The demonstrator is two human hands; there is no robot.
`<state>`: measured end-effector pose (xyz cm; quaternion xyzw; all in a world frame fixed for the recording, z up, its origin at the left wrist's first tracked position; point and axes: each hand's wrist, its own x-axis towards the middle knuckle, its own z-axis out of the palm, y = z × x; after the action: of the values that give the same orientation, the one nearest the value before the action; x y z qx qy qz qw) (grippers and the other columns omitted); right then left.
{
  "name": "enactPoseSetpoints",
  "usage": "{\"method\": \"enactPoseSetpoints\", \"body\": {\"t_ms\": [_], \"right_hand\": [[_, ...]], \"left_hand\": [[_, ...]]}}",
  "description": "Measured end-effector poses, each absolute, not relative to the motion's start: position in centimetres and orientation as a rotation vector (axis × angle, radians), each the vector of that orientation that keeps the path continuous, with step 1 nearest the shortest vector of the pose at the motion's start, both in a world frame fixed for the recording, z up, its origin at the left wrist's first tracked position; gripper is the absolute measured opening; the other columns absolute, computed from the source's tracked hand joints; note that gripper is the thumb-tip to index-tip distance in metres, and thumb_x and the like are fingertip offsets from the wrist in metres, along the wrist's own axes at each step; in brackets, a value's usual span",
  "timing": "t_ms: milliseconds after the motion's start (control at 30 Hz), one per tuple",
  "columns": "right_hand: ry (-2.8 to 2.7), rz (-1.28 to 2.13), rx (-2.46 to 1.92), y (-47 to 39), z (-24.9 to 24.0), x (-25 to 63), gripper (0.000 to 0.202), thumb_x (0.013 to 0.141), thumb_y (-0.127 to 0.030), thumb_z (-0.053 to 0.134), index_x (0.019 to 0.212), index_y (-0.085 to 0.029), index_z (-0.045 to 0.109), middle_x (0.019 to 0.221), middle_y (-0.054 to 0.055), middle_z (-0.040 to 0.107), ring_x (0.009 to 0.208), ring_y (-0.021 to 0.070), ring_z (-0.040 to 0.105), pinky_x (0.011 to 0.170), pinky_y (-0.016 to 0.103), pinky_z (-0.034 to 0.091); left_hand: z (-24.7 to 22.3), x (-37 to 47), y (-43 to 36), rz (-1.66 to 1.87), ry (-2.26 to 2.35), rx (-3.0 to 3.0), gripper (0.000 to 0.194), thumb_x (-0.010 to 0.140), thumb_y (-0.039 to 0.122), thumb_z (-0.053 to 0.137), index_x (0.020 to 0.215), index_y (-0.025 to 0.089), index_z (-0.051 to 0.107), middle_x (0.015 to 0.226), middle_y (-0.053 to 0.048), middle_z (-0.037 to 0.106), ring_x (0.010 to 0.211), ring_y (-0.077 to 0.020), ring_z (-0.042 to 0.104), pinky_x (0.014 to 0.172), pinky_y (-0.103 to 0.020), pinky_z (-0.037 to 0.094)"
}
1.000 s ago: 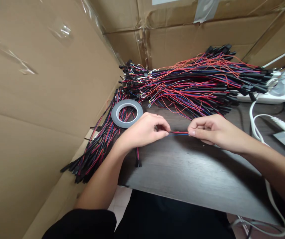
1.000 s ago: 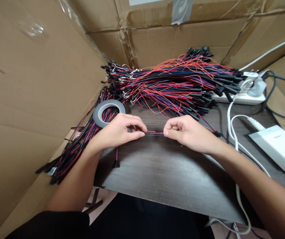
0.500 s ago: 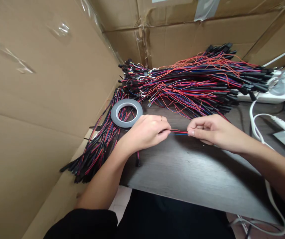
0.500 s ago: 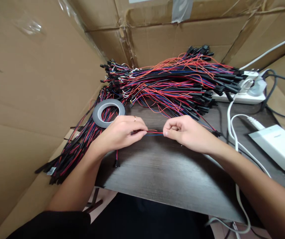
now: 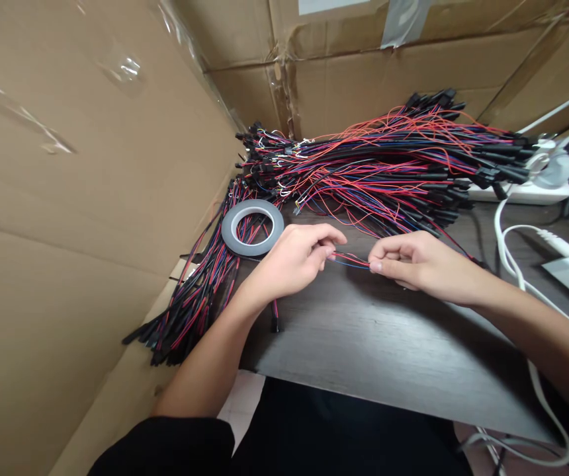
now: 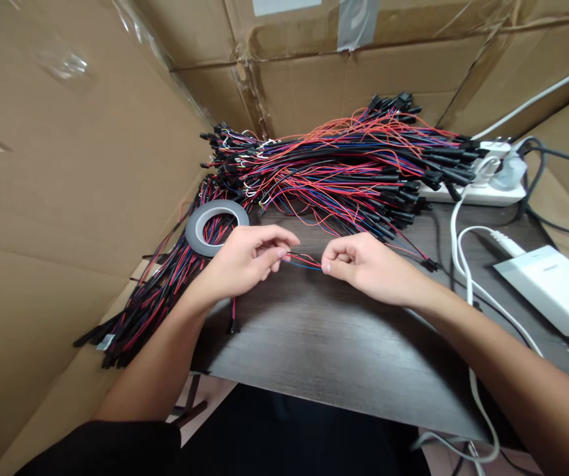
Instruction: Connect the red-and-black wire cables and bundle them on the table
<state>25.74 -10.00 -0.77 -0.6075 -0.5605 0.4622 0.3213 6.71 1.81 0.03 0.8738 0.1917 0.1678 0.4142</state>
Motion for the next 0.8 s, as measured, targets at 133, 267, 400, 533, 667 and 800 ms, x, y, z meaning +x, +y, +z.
{"method": "enactPoseSetpoints", "body": {"t_ms": [133, 267, 400, 533, 667, 800], "right_hand": [[-1.491, 1.214, -1.591, -10.0, -0.74, 25.72, 0.034, 0.083, -0.048, 0.061, 0.067, -0.018, 0.056, 0.048, -0.006, 0.038, 0.043, 0.008, 0.031, 0.045, 0.026, 0.023], [-1.508, 1.212, -1.59, -9.98, -0.71, 25.77, 0.032, 0.083, -0.045, 0.06, 0.067, -0.019, 0.056, 0.049, -0.006, 0.039, 0.044, 0.0082, 0.032, 0.045, 0.026, 0.024], [-1.512, 1.206, -1.599, -10.0, -0.73, 25.74, 0.03, 0.084, -0.043, 0.058, 0.067, -0.019, 0.055, 0.048, -0.006, 0.038, 0.044, 0.008, 0.032, 0.044, 0.026, 0.024], [-1.529, 1.206, -1.603, -10.01, -0.65, 25.63, 0.028, 0.085, -0.041, 0.055, 0.068, -0.019, 0.056, 0.048, -0.007, 0.036, 0.044, 0.008, 0.03, 0.044, 0.026, 0.023], [-1.556, 1.207, -1.598, -9.99, -0.48, 25.5, 0.027, 0.084, -0.04, 0.055, 0.068, -0.018, 0.056, 0.05, -0.006, 0.036, 0.045, 0.0081, 0.03, 0.044, 0.025, 0.023], [-1.563, 1.199, -1.586, -10.03, -0.43, 25.34, 0.026, 0.082, -0.039, 0.056, 0.067, -0.018, 0.056, 0.053, -0.005, 0.037, 0.048, 0.0089, 0.031, 0.045, 0.025, 0.023]], "left_hand": [[0.63, 6.64, 1.87, 0.232, 0.509, 1.885, 0.018, 0.083, 0.006, 0.051, 0.094, 0.011, 0.064, 0.07, 0.0, 0.061, 0.05, -0.0039, 0.049, 0.046, -0.016, 0.04], [1.02, 6.44, 1.9, 0.124, 0.523, 1.755, 0.019, 0.079, 0.006, 0.052, 0.095, 0.01, 0.063, 0.074, -0.002, 0.061, 0.051, -0.0056, 0.053, 0.04, -0.015, 0.04], [1.0, 6.46, 1.97, 0.14, 0.542, 1.901, 0.023, 0.075, 0.001, 0.049, 0.089, 0.011, 0.064, 0.072, -0.001, 0.062, 0.054, -0.0068, 0.056, 0.045, -0.016, 0.045], [0.79, 6.64, 2.06, 0.231, 0.441, 2.223, 0.022, 0.074, 0.0, 0.051, 0.081, 0.013, 0.067, 0.071, 0.0, 0.065, 0.059, -0.0071, 0.057, 0.057, -0.018, 0.046], [0.5, 6.87, 1.8, 0.326, 0.335, 2.378, 0.019, 0.078, 0.001, 0.054, 0.083, 0.014, 0.068, 0.077, 0.0, 0.068, 0.069, -0.0088, 0.059, 0.066, -0.021, 0.045], [0.37, 7.05, 1.42, 0.318, 0.3, 2.398, 0.011, 0.082, 0.008, 0.059, 0.085, 0.014, 0.068, 0.077, 0.0, 0.068, 0.068, -0.0096, 0.059, 0.068, -0.022, 0.045]]}}
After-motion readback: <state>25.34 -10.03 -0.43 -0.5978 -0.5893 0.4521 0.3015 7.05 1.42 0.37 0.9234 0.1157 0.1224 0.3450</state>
